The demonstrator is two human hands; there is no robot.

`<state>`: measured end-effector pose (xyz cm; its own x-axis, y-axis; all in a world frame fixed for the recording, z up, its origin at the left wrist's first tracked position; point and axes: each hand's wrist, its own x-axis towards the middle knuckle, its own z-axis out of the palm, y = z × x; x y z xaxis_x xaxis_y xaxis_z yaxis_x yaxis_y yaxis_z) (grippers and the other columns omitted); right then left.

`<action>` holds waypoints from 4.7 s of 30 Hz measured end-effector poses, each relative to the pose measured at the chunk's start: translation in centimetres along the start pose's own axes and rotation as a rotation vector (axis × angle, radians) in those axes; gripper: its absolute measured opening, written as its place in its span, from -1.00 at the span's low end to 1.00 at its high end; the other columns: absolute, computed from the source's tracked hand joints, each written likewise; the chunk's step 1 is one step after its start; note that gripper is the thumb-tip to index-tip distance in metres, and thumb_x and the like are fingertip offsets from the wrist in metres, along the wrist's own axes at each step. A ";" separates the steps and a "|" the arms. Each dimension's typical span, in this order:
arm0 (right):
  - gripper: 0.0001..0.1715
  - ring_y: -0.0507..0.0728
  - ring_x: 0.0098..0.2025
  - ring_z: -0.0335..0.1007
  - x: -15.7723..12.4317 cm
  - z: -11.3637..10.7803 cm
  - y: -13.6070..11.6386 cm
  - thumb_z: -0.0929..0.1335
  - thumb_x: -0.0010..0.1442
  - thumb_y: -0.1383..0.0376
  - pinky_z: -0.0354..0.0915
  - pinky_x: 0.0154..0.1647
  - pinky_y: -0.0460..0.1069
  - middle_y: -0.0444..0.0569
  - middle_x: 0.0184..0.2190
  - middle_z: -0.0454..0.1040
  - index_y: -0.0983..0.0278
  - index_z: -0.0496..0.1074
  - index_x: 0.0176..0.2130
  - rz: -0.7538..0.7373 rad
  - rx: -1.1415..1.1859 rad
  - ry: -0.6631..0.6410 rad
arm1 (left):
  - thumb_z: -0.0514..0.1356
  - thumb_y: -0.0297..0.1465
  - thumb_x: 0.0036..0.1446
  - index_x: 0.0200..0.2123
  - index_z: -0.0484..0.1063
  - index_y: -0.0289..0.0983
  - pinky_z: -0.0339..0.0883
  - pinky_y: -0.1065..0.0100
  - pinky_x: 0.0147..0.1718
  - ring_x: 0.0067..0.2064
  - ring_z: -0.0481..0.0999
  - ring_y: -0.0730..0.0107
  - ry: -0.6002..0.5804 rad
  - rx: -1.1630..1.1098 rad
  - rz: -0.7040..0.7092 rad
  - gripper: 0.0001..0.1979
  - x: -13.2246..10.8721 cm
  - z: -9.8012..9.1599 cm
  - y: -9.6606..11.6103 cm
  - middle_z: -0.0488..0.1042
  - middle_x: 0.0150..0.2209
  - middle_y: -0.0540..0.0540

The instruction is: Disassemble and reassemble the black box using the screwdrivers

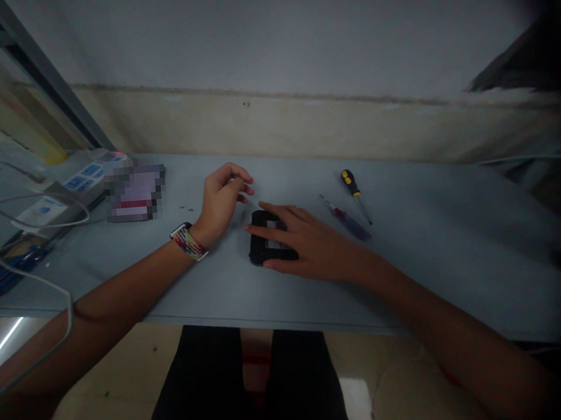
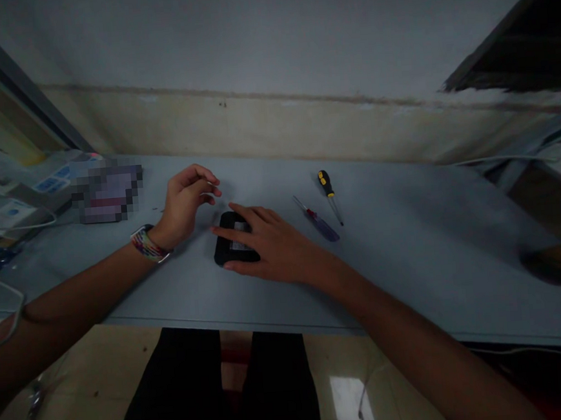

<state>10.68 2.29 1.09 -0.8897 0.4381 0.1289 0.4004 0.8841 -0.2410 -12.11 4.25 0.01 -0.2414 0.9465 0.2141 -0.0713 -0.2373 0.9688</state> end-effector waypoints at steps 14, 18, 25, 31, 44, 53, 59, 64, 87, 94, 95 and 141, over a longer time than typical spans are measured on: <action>-0.25 0.52 0.60 0.14 0.3 0.7 0.0 0.31 0.54 -0.10 0.20 0.53 0.48 0.18 0.66 0.02 0.04 0.27 0.56 -0.030 -0.118 -0.024 | 0.16 -0.57 0.03 -0.36 0.45 -0.26 0.36 0.48 -0.47 -0.38 0.55 0.50 -0.014 -0.001 -0.031 -0.87 -0.2 0.3 0.3 0.52 -0.32 -0.01; -0.26 0.53 0.59 0.15 0.3 0.8 0.0 0.31 0.55 -0.08 0.18 0.54 0.49 0.23 0.65 0.06 0.07 0.29 0.55 -0.034 -0.116 -0.017 | 0.16 -0.57 0.04 -0.36 0.45 -0.27 0.36 0.49 -0.47 -0.37 0.55 0.50 -0.030 0.003 -0.032 -0.88 -0.2 0.3 0.3 0.52 -0.32 -0.01; -0.23 0.51 0.50 0.29 0.6 0.6 -0.1 0.48 0.37 -0.01 0.27 0.49 0.46 0.26 0.54 0.24 0.12 0.42 0.45 -0.004 -0.017 0.020 | 0.16 -0.55 0.10 -0.35 0.45 -0.26 0.37 0.48 -0.44 -0.36 0.55 0.50 -0.105 0.076 -0.009 -0.89 -0.1 -0.1 0.1 0.51 -0.35 0.00; -0.11 0.48 0.48 0.31 0.3 0.1 0.0 0.53 0.28 0.03 0.28 0.50 0.42 0.31 0.48 0.31 0.21 0.38 0.46 0.002 0.059 0.051 | 0.17 -0.53 0.11 -0.34 0.45 -0.26 0.38 0.45 -0.43 -0.36 0.55 0.47 -0.132 0.086 -0.009 -0.91 0.1 -0.3 -0.1 0.49 -0.37 0.00; -0.70 0.24 -0.12 0.56 -1.2 -4.3 4.1 0.44 0.32 0.19 0.40 -0.02 0.13 0.08 -0.09 0.64 0.27 0.56 0.00 0.195 0.209 0.105 | 0.53 -0.04 0.07 0.32 0.39 -0.17 0.33 -0.13 0.33 0.31 0.43 -0.13 -0.945 0.596 0.236 -0.18 -0.7 -2.2 1.0 0.48 0.27 -0.27; -0.81 0.14 -0.32 0.43 -0.4 -3.2 3.9 0.41 0.33 0.18 0.14 -0.28 0.03 -0.03 -0.32 0.61 0.23 0.56 -0.17 0.373 -0.006 0.047 | 0.59 -0.19 -0.08 0.43 0.35 -0.06 0.26 -0.20 0.41 0.35 0.43 -0.17 -1.096 0.660 0.318 0.00 -0.9 -2.8 2.2 0.49 0.31 -0.23; -0.74 0.14 -0.28 0.45 -0.2 -3.0 3.8 0.37 0.42 0.15 0.13 -0.27 0.02 -0.01 -0.28 0.63 0.25 0.59 -0.16 0.396 0.016 0.070 | 0.59 -0.25 -0.07 0.39 0.43 -0.01 0.30 -0.13 0.42 0.36 0.51 -0.10 -1.079 0.658 0.335 -0.07 -1.0 -3.0 3.1 0.52 0.36 -0.20; -0.72 0.13 -0.28 0.41 -0.2 -3.1 3.6 0.37 0.43 0.14 0.10 -0.29 0.02 0.00 -0.27 0.63 0.26 0.61 -0.15 0.402 0.027 0.051 | 0.58 -0.26 -0.04 0.42 0.40 -0.01 0.35 -0.06 0.40 0.35 0.54 -0.04 -1.067 0.688 0.307 -0.06 -1.0 -3.2 3.7 0.53 0.36 -0.19; -0.02 0.37 0.32 0.40 -0.5 -2.3 3.4 0.64 0.11 0.00 0.31 0.44 0.29 0.14 0.28 0.50 0.16 0.37 0.37 0.040 0.262 0.077 | 0.49 -0.30 -0.04 0.33 0.25 -0.14 0.49 -0.05 0.20 0.20 0.62 -0.10 -0.943 0.899 0.383 -0.12 -2.1 -2.7 3.8 0.52 0.24 -0.30; 0.05 0.39 0.32 0.39 -0.4 -2.2 2.6 0.63 0.13 0.00 0.34 0.40 0.27 0.17 0.27 0.47 0.16 0.30 0.44 0.047 0.253 0.103 | 0.49 -0.29 -0.06 0.20 0.29 -0.15 0.50 -0.01 0.13 0.16 0.61 -0.09 -0.879 0.926 0.348 -0.24 -2.2 -2.7 4.3 0.54 0.15 -0.26; 0.05 0.38 0.32 0.39 -0.4 -2.2 2.5 0.62 0.14 0.01 0.34 0.40 0.26 0.17 0.27 0.47 0.15 0.29 0.45 0.047 0.253 0.108 | 0.48 -0.29 -0.07 0.18 0.29 -0.15 0.50 0.00 0.10 0.14 0.62 -0.08 -0.873 0.927 0.343 -0.25 -2.2 -2.7 4.3 0.54 0.14 -0.25; -0.37 0.37 0.32 0.40 -0.7 -2.3 3.8 0.59 0.23 0.07 0.32 0.42 0.33 0.15 0.25 0.49 0.17 0.57 0.23 0.029 0.272 0.069 | 0.43 -0.20 0.22 0.27 0.35 -0.19 0.45 0.00 0.19 0.20 0.57 -0.04 -0.976 0.796 0.322 -0.38 -1.9 -3.0 3.9 0.51 0.20 -0.24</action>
<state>13.37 5.69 2.29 -0.8576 0.4812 0.1814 0.3439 0.7989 -0.4934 -14.84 0.92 3.00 0.6836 0.7189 0.1258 0.5294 -0.6071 0.5927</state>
